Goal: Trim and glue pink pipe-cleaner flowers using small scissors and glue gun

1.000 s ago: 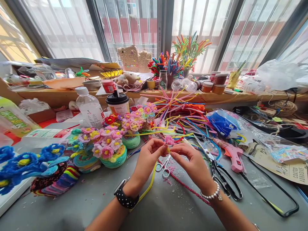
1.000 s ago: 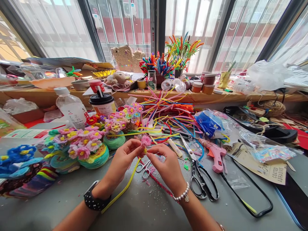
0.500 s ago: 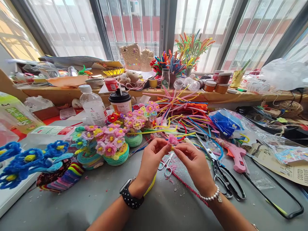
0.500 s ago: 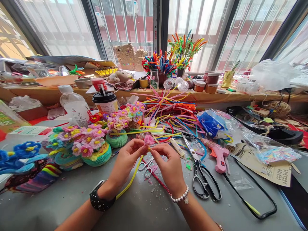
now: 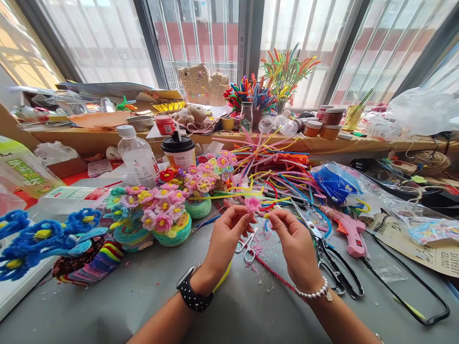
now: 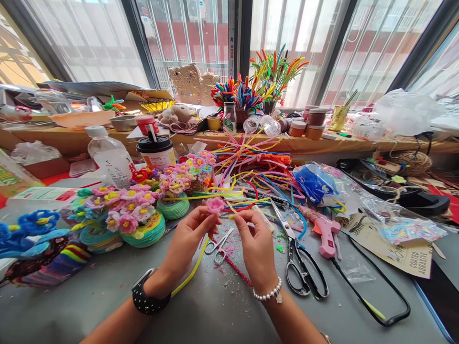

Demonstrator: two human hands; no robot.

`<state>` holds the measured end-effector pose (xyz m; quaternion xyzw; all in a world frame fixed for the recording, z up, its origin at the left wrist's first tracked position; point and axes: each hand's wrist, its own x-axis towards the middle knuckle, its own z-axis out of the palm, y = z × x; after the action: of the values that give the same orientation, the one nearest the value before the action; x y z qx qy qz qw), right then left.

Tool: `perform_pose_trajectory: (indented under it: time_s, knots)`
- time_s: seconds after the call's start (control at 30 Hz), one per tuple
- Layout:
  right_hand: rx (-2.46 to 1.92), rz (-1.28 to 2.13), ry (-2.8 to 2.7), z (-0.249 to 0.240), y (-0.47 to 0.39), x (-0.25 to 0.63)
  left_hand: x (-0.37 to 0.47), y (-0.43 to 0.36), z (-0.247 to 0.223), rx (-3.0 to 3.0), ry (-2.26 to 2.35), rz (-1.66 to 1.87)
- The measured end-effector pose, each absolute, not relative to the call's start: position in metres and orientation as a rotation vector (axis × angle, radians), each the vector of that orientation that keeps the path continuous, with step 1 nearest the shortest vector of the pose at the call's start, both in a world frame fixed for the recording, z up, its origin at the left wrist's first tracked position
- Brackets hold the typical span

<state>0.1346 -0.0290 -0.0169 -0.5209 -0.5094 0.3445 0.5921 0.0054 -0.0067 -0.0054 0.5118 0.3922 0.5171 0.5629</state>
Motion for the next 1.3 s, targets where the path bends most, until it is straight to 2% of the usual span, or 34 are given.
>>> perform_pose_trajectory:
  time_s: [0.43, 0.63, 0.8, 1.3]
  knots:
    - [-1.228, -0.026, -1.521, 0.016, -0.045, 0.152, 0.003, -0.008, -0.002, 1.587, 0.893, 1.303]
    - [-1.207, -0.295, -1.599, 0.019, -0.048, 0.150, 0.004, -0.009, -0.001, 1.645, 0.948, 1.277]
    - [-1.192, -0.400, -1.637, 0.019, -0.048, 0.148, 0.005, -0.010, 0.000, 1.645, 0.964, 1.272]
    - [-1.181, -0.434, -1.668, 0.018, -0.048, 0.148, 0.005, -0.010, -0.001, 1.644, 0.968, 1.256]
